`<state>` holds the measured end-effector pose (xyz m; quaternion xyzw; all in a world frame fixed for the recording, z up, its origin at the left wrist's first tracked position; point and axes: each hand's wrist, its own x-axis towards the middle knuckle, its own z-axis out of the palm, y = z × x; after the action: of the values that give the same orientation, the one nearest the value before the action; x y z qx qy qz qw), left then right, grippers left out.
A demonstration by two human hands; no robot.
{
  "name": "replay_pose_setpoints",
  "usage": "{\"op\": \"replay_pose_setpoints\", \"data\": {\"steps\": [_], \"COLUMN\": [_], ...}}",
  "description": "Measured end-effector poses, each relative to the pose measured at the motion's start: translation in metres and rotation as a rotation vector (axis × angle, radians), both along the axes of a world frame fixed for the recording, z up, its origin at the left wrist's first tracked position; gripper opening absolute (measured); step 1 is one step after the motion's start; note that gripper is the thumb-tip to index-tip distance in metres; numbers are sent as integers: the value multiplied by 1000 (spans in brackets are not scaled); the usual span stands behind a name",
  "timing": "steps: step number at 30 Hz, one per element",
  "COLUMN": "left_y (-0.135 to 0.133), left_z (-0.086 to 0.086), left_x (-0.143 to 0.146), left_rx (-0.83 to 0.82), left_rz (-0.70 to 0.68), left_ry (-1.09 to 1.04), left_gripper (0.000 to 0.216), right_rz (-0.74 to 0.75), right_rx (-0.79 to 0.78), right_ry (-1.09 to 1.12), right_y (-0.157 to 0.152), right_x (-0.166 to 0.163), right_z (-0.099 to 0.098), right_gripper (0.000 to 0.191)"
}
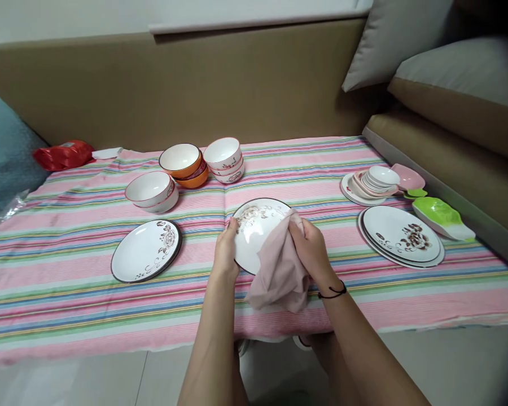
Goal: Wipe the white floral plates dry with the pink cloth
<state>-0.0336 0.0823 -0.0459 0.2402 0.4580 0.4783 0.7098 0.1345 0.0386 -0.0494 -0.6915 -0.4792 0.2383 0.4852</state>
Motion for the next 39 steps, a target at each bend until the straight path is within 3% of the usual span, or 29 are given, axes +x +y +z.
{"op": "replay_pose_setpoints", "data": {"steps": [3,7,12,17,20,23,27,30,33,36,39], "left_y": [4,3,-3,-10,-12,-11,-6,-1,0,-2,-12], "left_z": [-2,1,6,11,12,10,6,6,6,9,26], "left_x": [1,3,2,-1,-2,-3,0,5,7,6,5], "left_rx": [-41,32,70,62,49,53,33,7,11,8,201], "left_rz": [44,-15,-242,-539,-597,-471,-143,67,144,91,227], "left_ry": [-22,25,109,222,206,174,50,-58,-106,31,289], "left_gripper": [54,48,44,36,35,38,47,48,40,41,43], "right_rz": [-6,-12,27,274,336,220,63,33,25,-2,-34], "right_rx": [-38,-54,-7,-2,-25,-28,-63,-94,-90,-54,-29], "right_ry": [7,16,-60,-268,-276,-227,-127,38,219,356,396], "right_y": [1,7,8,4,4,5,5,5,5,8,10], "right_x": [-3,6,19,11,6,8,11,4,-6,-10,-7], "right_z": [-3,-4,0,2,1,0,-2,-4,-8,-13,-16], "right_gripper": [35,36,40,43,45,45,37,27,25,27,32]}}
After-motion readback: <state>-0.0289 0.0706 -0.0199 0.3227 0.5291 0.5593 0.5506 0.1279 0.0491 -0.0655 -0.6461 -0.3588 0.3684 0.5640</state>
